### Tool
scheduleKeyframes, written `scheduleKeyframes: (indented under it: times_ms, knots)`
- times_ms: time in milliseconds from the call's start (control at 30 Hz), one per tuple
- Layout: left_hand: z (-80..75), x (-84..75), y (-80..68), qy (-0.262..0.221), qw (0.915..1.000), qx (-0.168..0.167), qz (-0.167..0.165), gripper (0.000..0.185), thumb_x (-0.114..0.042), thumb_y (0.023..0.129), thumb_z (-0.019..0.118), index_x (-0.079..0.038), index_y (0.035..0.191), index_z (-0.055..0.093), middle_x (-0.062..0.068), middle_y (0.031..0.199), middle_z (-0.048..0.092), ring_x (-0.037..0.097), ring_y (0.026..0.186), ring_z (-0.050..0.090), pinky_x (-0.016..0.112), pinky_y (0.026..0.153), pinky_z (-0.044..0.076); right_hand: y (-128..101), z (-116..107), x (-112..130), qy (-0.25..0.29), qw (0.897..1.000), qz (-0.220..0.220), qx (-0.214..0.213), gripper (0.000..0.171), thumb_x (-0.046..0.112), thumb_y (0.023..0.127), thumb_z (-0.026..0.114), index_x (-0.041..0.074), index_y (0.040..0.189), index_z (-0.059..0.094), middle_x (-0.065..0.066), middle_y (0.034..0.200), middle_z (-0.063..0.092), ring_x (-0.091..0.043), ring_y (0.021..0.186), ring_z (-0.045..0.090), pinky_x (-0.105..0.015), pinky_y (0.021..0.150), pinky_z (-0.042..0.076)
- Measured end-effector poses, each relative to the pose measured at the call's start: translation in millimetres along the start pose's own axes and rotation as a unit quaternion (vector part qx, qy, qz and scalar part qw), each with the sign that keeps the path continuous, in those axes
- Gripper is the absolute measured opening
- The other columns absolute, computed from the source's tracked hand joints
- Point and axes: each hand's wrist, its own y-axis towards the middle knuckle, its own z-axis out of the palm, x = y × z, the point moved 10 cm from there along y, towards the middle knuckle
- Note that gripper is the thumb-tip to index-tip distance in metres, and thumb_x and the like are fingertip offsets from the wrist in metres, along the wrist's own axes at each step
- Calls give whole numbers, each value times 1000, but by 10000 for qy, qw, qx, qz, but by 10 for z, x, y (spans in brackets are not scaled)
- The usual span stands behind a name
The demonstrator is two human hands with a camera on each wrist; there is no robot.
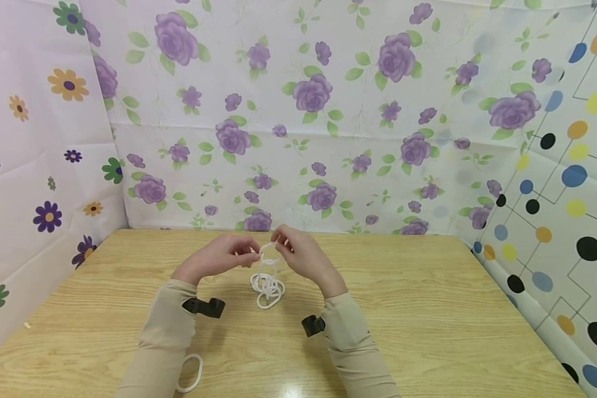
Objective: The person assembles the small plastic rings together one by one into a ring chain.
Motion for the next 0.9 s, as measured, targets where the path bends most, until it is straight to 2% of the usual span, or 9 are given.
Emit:
scheduleKeyframes:
  times_ms: [267,433,500,567,633,700,767,833,900]
  knots:
    - [-121,62,-80,1,9997,-212,-154,14,-23,98,57,-13,99,66,3,83,68,22,81,65,31,70,50,26,74,13,330,9992,-194,105,17,-1,94,56,0,111,56,-14,97,65,-20,80,69,-20,67,54]
    - [-201,101,-125,116,9992,-345,-183,12,-21,97,58,-13,97,67,3,84,69,19,80,65,31,72,50,26,76,51,157,9996,-187,134,13,3,94,59,2,107,58,-9,94,64,-19,83,67,-22,69,53]
    - [-233,122,-146,177,9988,-400,-202,12,-21,97,59,-13,96,67,2,83,69,17,80,64,31,73,50,19,113,138,11,9986,-391,364,9,8,95,60,4,103,60,-4,92,65,-15,83,65,-24,71,53]
    - [-258,151,-166,205,9986,-442,-219,13,-21,97,59,-11,96,68,1,83,69,15,79,63,32,74,51,-16,224,309,-22,9928,-703,972,8,12,96,60,7,101,63,-2,93,67,-11,83,65,-23,73,53]
    - [-278,189,-185,207,9984,-468,-249,14,-20,97,59,-10,97,68,2,84,69,18,81,65,32,75,51,-87,430,545,-68,9760,-1087,1888,12,16,97,59,8,103,65,-1,96,69,-6,84,63,-21,77,52]
    - [-298,227,-195,241,9981,-512,-255,15,-19,97,59,-8,98,68,3,84,69,21,82,65,33,75,51,-207,704,800,-73,9453,-1445,2924,17,16,97,59,8,111,64,-2,104,70,-5,89,64,-16,81,50]
    - [-308,257,-194,272,9977,-557,-263,14,-19,97,59,-9,97,69,3,84,70,23,83,66,33,74,51,-345,993,1006,-113,9100,-1660,3798,24,14,96,59,8,119,62,-4,112,69,-6,93,64,-14,83,48]
    - [-303,271,-184,312,9974,-591,-254,13,-18,97,59,-10,96,69,4,83,70,24,83,67,34,74,52,-479,1282,1104,-269,8765,-1767,4469,32,15,95,61,8,127,59,-4,116,67,-6,94,63,-10,83,45]
    - [-285,276,-178,321,9974,-590,-270,12,-19,97,59,-11,96,69,3,83,70,22,82,67,34,74,52,-591,1519,1128,-463,8530,-1750,4896,40,17,94,64,12,132,56,-3,113,67,-3,90,61,-7,79,42]
